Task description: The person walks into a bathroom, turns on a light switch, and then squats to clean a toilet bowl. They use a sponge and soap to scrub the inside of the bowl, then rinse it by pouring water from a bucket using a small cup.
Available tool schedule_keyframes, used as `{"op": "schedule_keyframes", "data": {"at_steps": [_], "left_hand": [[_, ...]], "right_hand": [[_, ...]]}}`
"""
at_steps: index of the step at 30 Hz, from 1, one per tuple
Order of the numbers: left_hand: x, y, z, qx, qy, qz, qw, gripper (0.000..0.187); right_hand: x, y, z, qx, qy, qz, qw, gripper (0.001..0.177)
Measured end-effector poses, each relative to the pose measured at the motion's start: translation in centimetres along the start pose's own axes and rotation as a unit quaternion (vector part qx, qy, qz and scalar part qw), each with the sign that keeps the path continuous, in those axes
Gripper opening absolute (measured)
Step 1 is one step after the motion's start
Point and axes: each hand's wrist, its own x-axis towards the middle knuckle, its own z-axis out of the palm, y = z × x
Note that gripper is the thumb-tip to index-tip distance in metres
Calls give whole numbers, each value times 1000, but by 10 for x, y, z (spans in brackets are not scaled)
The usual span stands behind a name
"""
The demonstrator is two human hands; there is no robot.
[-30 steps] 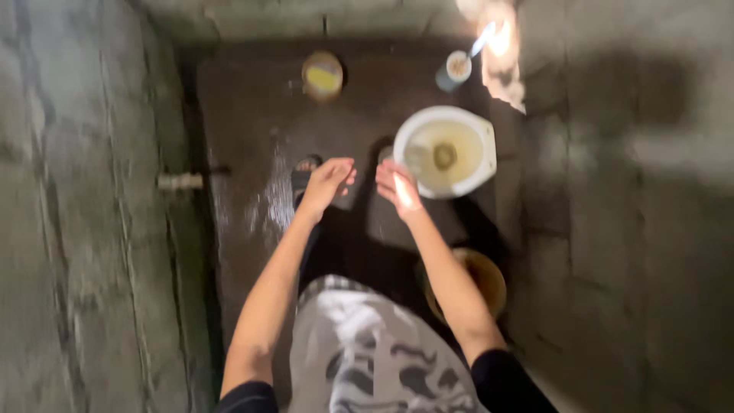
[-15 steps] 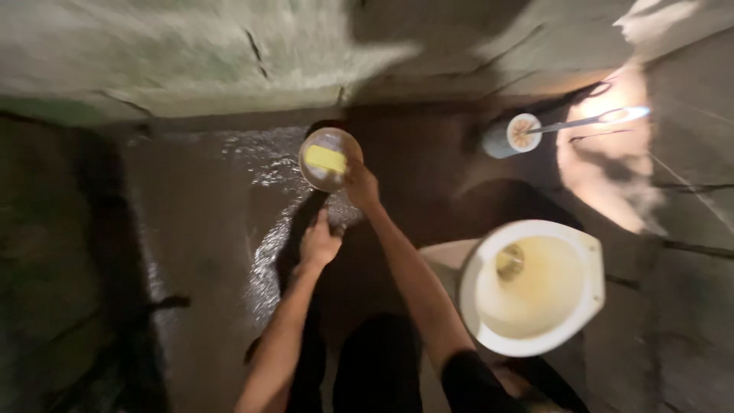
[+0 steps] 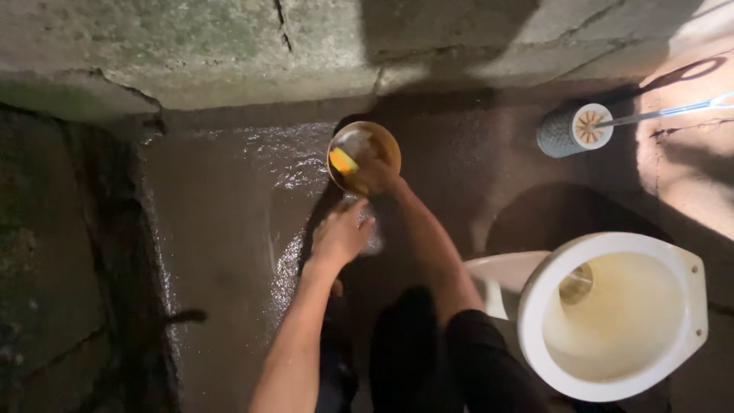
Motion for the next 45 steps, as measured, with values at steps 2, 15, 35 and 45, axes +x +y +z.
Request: {"op": "schedule_keyframes", "data": {"at_steps": [2,15,35,45], "left_hand": [[-2,6,-4,-15,-16,-29,999,55],[194,-94,141,362,230,203,880,31],[54,-133,301,253,25,240,937,24],[-126,-68,247,310,-108,101,939,61]], "right_hand": [[-12,6,-35,15,106,-110,988,69],[-32,-9,-61,247,199,136,939,64],[-162,-25,140,10,-203,203,958,56],[-224,-105,120,-101,-178,180,962,52]]}}
